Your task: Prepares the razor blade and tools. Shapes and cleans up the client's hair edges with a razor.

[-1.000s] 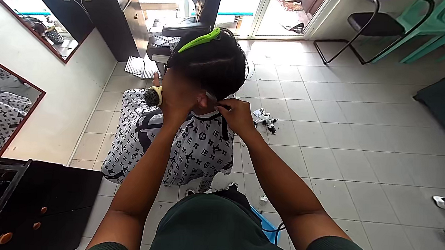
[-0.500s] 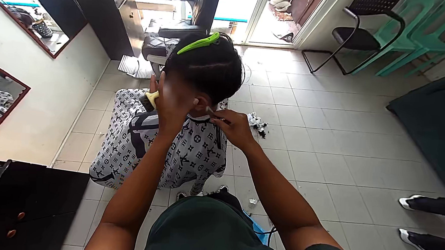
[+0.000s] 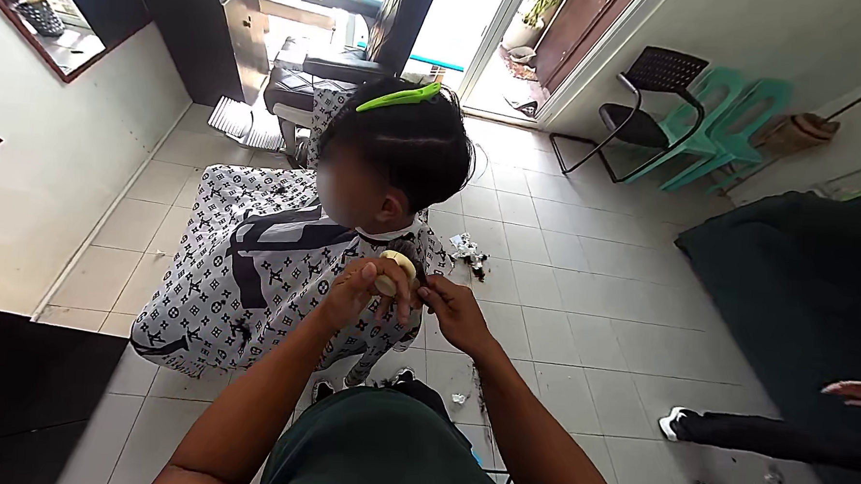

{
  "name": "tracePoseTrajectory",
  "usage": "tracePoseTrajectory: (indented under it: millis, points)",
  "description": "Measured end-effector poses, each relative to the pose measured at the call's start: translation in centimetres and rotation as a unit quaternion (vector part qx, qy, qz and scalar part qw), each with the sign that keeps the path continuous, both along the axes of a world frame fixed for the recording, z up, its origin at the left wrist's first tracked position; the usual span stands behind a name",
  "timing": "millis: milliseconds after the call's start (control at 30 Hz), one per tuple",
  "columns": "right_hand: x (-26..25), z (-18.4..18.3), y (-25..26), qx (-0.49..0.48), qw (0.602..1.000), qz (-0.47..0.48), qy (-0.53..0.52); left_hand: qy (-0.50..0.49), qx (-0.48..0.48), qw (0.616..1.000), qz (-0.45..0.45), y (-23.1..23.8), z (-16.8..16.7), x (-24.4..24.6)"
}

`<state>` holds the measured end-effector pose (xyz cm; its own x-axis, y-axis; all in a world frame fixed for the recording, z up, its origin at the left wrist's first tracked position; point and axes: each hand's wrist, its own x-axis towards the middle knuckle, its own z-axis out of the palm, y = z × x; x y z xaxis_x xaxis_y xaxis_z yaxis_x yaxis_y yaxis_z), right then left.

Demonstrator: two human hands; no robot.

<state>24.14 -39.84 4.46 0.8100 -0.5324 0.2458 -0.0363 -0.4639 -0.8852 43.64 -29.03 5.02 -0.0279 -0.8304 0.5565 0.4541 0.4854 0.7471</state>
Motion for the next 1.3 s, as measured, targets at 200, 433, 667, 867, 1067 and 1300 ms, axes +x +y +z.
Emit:
tracePoseTrajectory:
  millis: [200, 433, 667, 867, 1067, 1300]
  points:
    - [1.7, 0.3, -0.9, 0.119, 0.985, -0.108, -0.068, -0.136, 0.122, 0.818, 0.545, -2.0, 2.2, 0.0]
    - [5.1, -0.3, -4.6, 0.041, 0.987, -0.150, 0.046, -0.437, 0.042, 0.617, 0.653, -7.2, 4.7, 2.5]
    - [7.0, -0.5, -5.7, -0.119, 0.985, -0.126, -0.003, -0.444, 0.116, 0.633, 0.624, -7.2, 4.2, 3.1]
    - [8.0, 0.2, -5.5, -0.153, 0.980, -0.131, 0.000, -0.432, 0.133, 0.626, 0.636, -6.1, 3.7, 3.5]
    - [8.5, 0.5, -5.5, -0.160, 0.979, -0.129, 0.016, -0.418, 0.178, 0.635, 0.625, -5.9, 3.8, 3.9]
    - [8.7, 0.7, -5.3, -0.148, 0.979, -0.136, 0.044, -0.413, 0.198, 0.644, 0.612, -5.9, 3.9, 4.0]
